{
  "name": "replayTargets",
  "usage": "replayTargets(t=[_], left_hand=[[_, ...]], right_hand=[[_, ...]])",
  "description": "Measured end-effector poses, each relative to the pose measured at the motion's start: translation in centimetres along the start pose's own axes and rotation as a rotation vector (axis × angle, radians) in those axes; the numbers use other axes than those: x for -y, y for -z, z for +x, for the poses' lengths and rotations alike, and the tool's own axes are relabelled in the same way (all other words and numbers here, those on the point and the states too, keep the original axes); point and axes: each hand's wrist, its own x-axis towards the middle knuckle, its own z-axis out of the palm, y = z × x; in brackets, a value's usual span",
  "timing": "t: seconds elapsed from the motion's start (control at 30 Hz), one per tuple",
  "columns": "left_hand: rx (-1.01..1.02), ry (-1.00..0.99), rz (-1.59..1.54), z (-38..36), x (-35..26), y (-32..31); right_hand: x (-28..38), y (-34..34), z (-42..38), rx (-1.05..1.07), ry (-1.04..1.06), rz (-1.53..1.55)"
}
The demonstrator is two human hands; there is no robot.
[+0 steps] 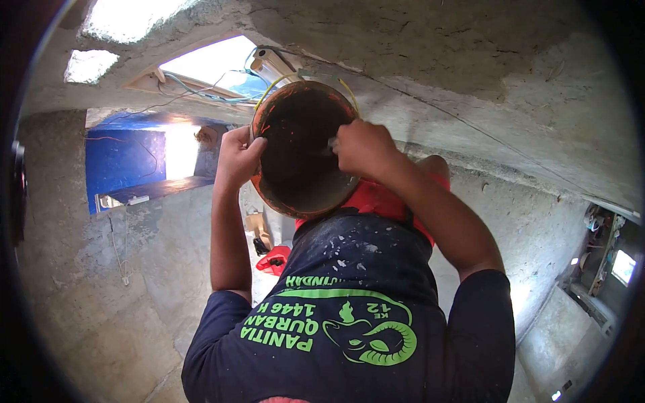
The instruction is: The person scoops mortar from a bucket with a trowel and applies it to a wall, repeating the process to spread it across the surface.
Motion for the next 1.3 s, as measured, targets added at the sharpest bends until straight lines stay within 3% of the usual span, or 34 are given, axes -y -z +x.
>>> replayTargets(t=[0.13,0.33,0.5,0.6,0.73,0.9,1.03,1.2,1.3], left_hand=[[0.023,0.057,-0.025,-0.3,-0.3,0.4],[-0.037,0.025,-0.046,-0.1,-1.4,0.3],[0.0,0.026,-0.038,0.4,-1.1,-0.6],[0.011,0.03,-0.016,0.6,-1.1,-0.5],[0.028,0.041,-0.011,0.5,-1.0,0.0],[-0.012,-0.001,-0.017,0.2,0.1,0.3],[0.002,-0.01,-0.143,-0.2,-0.2,-0.1],[0.046,0.022,-0.103,0.5,0.6,0.2],[0.043,0.021,-0.089,0.2,0.3,0.2]], right_hand=[[-0.2,0.0,-2.6,0.106,0.062,-0.008],[-1.0,4.3,-5.5,-0.076,-0.064,-0.031],[1.7,2.9,-6.9,0.223,-0.003,-0.191],[2.6,2.2,-6.2,0.287,0.059,-0.079],[2.8,4.2,-5.4,0.15,-0.07,0.122],[1.6,0.8,-3.2,0.0,-0.123,0.047],[2.6,-1.2,-3.1,0.192,-0.007,0.082],[1.6,-0.7,-1.5,0.238,0.045,0.529],[1.5,0.7,-2.1,0.071,-0.069,0.389]])
